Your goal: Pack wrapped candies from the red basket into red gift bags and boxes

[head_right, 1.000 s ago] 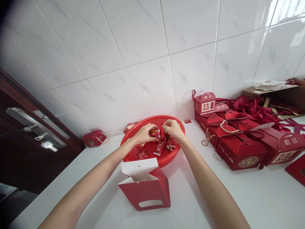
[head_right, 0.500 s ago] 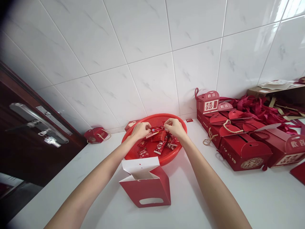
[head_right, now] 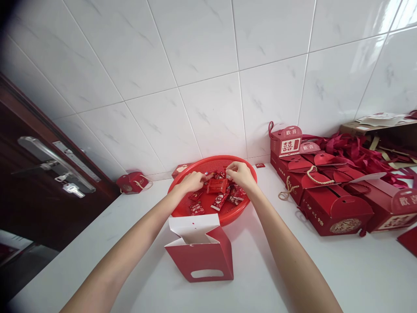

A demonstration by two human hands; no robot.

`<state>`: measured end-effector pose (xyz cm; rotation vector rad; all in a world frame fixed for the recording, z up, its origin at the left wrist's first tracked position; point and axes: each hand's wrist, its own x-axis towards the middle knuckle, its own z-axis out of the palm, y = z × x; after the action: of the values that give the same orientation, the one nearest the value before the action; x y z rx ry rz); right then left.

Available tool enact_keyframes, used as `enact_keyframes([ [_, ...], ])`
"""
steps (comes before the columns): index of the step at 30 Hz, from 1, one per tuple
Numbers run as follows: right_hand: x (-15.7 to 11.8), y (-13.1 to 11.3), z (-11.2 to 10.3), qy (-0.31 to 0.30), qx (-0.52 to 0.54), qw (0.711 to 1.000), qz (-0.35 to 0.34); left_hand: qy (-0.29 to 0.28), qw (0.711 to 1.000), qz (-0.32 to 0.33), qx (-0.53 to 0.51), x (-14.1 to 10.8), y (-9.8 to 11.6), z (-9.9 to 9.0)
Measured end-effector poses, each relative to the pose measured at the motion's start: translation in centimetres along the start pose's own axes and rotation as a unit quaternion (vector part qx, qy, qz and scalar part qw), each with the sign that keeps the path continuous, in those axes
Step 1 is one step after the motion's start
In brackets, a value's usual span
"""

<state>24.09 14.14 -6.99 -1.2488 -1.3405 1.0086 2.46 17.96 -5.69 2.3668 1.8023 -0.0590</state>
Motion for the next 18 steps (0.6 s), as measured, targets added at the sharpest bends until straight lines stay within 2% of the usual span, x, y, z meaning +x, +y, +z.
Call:
enact_keyframes([
  [2, -0.1, -0.2, 0.0, -0.001, 0.001, 1.000, 0.002, 0.031, 0.999, -0.023, 0.005, 0.3, -0.5, 0.1],
  [4, -0.1, -0.3, 0.0, -0.001, 0.002, 1.000, 0.002, 0.031, 0.999, -0.029, 0.002, 0.6, -0.9, 0.2],
  [10, 0.0, 0.0, 0.0, 0.002, 0.003, 1.000, -0.001, -0.028, 0.999, 0.007, -0.016, 0.3, -0.8, 0.7],
  [15, -0.2, -0.2, 0.0, 0.002, 0.004, 1.000, 0.001, -0.112, 0.991, 0.068, -0.029, -0.4, 0.3, 0.8],
  [18, -0.3, -0.2, 0.0, 0.001, 0.005, 1.000, 0.000, -0.106, 0.990, 0.092, -0.031, -0.2, 0.8, 0.7],
])
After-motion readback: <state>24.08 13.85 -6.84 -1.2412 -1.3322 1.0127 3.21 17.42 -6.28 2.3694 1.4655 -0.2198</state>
